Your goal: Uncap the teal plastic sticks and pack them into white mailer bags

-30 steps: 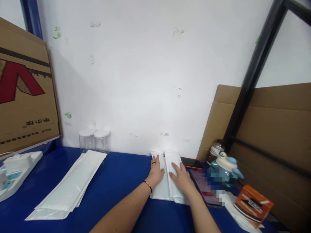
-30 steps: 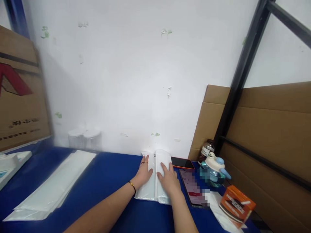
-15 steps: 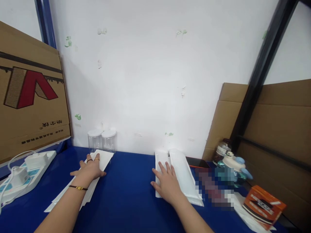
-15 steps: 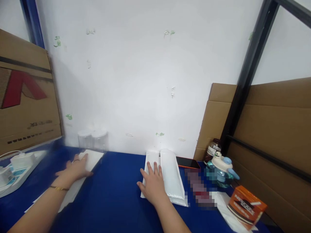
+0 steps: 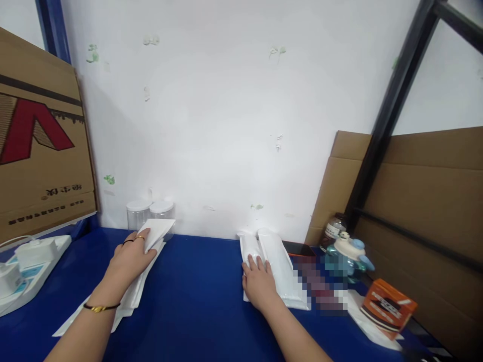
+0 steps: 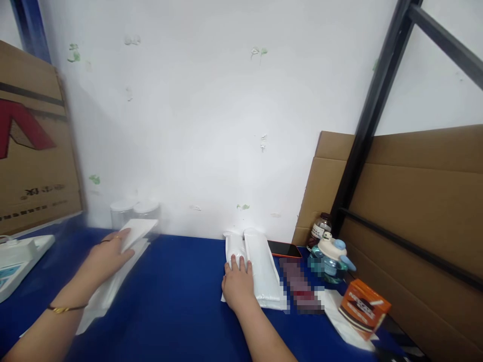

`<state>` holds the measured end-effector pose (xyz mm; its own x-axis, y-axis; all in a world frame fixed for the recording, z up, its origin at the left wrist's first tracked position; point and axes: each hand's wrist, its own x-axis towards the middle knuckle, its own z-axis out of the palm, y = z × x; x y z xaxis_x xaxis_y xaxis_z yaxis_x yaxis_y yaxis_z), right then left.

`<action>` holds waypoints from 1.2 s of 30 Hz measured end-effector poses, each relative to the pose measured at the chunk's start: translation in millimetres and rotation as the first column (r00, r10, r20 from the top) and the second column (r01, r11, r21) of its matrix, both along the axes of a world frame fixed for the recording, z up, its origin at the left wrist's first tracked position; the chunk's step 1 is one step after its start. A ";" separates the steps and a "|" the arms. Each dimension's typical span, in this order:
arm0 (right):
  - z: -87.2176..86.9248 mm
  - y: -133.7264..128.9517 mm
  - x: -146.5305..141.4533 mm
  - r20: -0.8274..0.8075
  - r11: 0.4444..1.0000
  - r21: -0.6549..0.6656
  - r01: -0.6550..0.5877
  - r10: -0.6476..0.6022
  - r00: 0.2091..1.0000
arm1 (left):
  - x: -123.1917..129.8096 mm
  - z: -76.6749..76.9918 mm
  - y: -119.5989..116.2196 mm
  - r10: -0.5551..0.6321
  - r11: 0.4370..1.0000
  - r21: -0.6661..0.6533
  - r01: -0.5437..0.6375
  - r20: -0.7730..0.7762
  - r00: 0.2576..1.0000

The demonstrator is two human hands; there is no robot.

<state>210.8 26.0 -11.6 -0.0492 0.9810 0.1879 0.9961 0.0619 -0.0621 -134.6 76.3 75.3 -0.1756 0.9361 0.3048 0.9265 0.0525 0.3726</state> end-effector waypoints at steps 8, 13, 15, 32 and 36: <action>6.4 -3.7 3.8 -0.021 1.000 -0.009 -0.009 0.008 1.000 | 75.6 5.4 -15.0 -0.220 0.882 -0.022 0.471 0.864 0.453; 26.7 -1.6 37.7 -0.139 0.977 0.131 0.168 -0.150 0.979 | 114.5 -23.8 -9.6 0.254 0.571 -0.013 0.821 0.954 -0.162; 31.3 -0.9 59.5 -0.193 0.944 0.095 0.316 -0.294 0.936 | 119.7 -32.5 -9.7 0.328 0.498 0.067 0.864 0.908 -0.260; 31.4 -3.4 54.2 -0.258 0.942 -0.055 0.332 -0.335 0.906 | 124.5 -45.0 -17.7 0.354 0.407 0.123 0.905 0.892 -0.281; 51.7 -14.7 31.4 -0.176 0.942 0.324 0.087 -0.031 0.984 | 128.1 -42.0 -25.2 0.375 0.346 0.128 0.930 0.889 -0.262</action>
